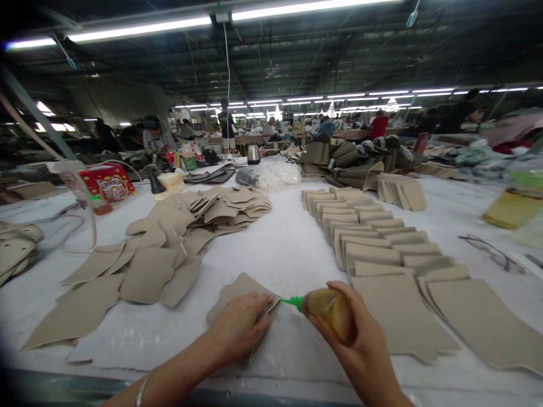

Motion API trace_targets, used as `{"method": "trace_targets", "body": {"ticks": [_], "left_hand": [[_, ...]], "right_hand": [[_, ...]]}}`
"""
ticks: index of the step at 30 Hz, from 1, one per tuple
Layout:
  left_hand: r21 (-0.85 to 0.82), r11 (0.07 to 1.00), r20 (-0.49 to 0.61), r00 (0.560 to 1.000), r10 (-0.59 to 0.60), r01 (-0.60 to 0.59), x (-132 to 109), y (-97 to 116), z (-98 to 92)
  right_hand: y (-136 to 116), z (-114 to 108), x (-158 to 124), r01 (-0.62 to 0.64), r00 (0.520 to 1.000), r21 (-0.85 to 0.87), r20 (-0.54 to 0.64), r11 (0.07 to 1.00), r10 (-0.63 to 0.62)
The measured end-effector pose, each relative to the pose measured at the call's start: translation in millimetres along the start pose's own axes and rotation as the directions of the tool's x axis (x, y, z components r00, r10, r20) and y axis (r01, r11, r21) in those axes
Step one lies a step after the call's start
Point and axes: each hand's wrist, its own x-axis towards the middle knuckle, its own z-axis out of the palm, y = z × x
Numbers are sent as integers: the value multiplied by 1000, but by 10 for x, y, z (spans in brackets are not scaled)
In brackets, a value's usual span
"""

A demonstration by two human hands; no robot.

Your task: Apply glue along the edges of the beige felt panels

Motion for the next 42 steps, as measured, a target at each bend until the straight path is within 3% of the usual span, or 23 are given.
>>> {"method": "trace_targets", "body": {"ticks": [8,13,27,31,36,42], "left_hand": [[-4,1000,3,1000,14,-14,-17,-17,-45],[6,1000,3,1000,13,-13,-25,-5,-43],[40,999,-20,1000,9,-8,-50,-3,-16],[27,999,-27,999,28,-27,-54,-19,-25],[-21,999,-18,1000,25,-26,-60,-50,-5],[-75,997,-43,999,20,-23,-70,-71,43]], "right_hand": [[5,-25,-44,-5,1000,-3,29,1000,5],[18,1,-19,-6,1000,6,-22,1000,6],[78,-46,-27,-47,998,22,42,999,46],[93,-68,-54,-109,986,91,139,990,96],[98,-49,-71,-146,987,126,89,981,135],[14,2,-186,-229,968,226,159,947,196]]}}
